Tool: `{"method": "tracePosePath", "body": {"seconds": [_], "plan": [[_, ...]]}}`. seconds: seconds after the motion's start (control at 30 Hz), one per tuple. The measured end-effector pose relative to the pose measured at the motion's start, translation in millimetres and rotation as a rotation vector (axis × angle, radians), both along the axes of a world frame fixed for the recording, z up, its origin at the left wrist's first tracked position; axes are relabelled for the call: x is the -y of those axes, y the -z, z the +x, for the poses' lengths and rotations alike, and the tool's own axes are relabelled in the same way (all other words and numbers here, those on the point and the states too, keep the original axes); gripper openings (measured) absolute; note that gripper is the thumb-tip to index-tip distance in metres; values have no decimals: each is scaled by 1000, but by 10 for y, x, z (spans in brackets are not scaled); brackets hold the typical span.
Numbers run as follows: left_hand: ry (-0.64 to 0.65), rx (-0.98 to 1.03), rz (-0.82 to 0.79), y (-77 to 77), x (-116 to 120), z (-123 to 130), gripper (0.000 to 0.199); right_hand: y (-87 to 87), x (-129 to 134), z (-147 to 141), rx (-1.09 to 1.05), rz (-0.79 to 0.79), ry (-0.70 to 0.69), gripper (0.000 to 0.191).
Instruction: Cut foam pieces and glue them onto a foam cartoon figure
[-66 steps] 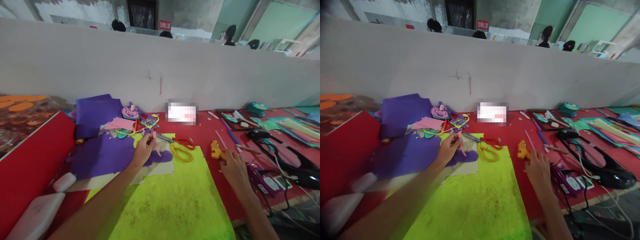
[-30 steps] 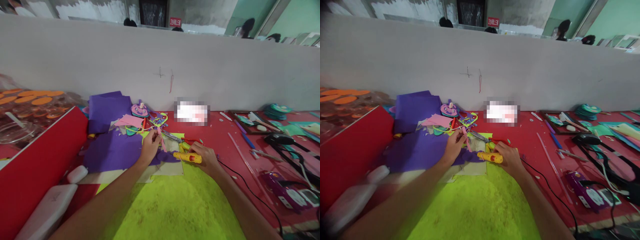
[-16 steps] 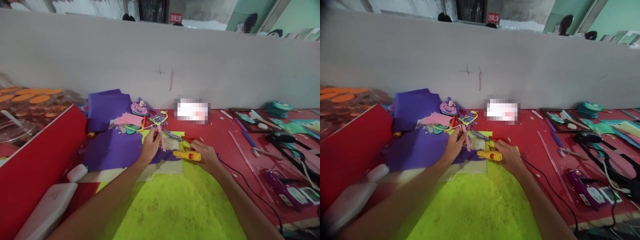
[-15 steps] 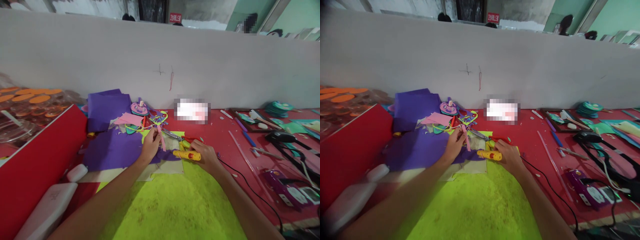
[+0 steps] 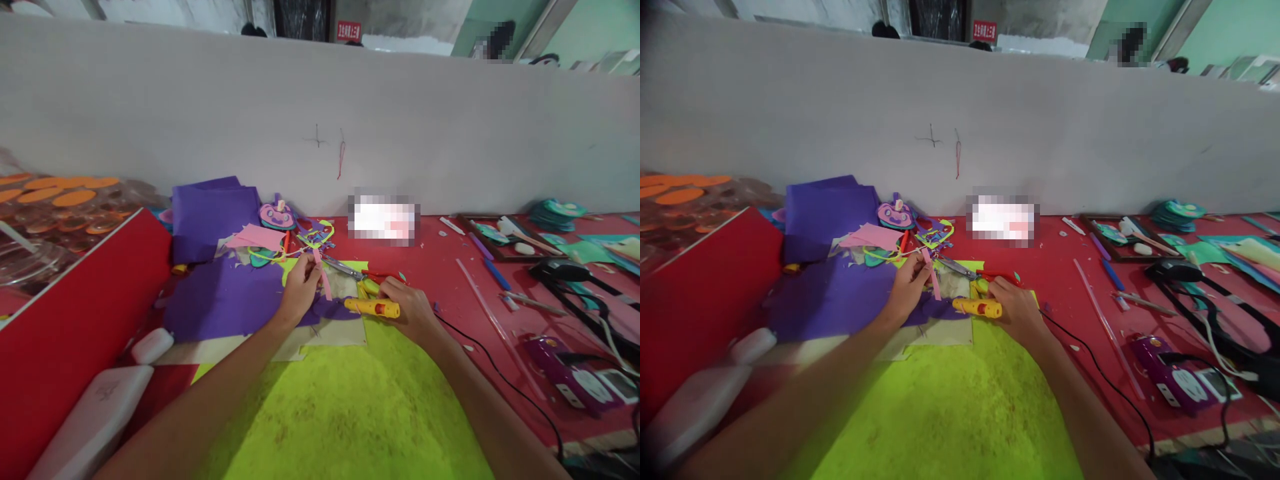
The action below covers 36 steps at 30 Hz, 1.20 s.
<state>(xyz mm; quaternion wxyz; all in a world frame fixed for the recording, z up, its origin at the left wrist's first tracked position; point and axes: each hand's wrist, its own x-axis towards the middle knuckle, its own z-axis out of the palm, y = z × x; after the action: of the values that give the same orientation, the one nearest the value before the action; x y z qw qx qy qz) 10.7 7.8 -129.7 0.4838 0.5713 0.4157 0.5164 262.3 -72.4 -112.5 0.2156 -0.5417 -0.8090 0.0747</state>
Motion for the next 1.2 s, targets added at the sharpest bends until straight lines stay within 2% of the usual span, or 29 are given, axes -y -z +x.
{"method": "tracePosePath", "body": {"seconds": [0.37,0.63,0.9,1.2], "plan": [[96,77,13,-92,21,12,20,-18,-10,30,26,-23,-29,17],[192,-64,-75,-79,-14,2,21,-70,9,20,5,-15,-48,15],[220,-161,-22,-53,-91,-28,12,-97,21,90,-3,-11,-59,15],[275,-236,9,-38,-148,-41,10,-118,27,91,-51,-15,-44,17]]}}
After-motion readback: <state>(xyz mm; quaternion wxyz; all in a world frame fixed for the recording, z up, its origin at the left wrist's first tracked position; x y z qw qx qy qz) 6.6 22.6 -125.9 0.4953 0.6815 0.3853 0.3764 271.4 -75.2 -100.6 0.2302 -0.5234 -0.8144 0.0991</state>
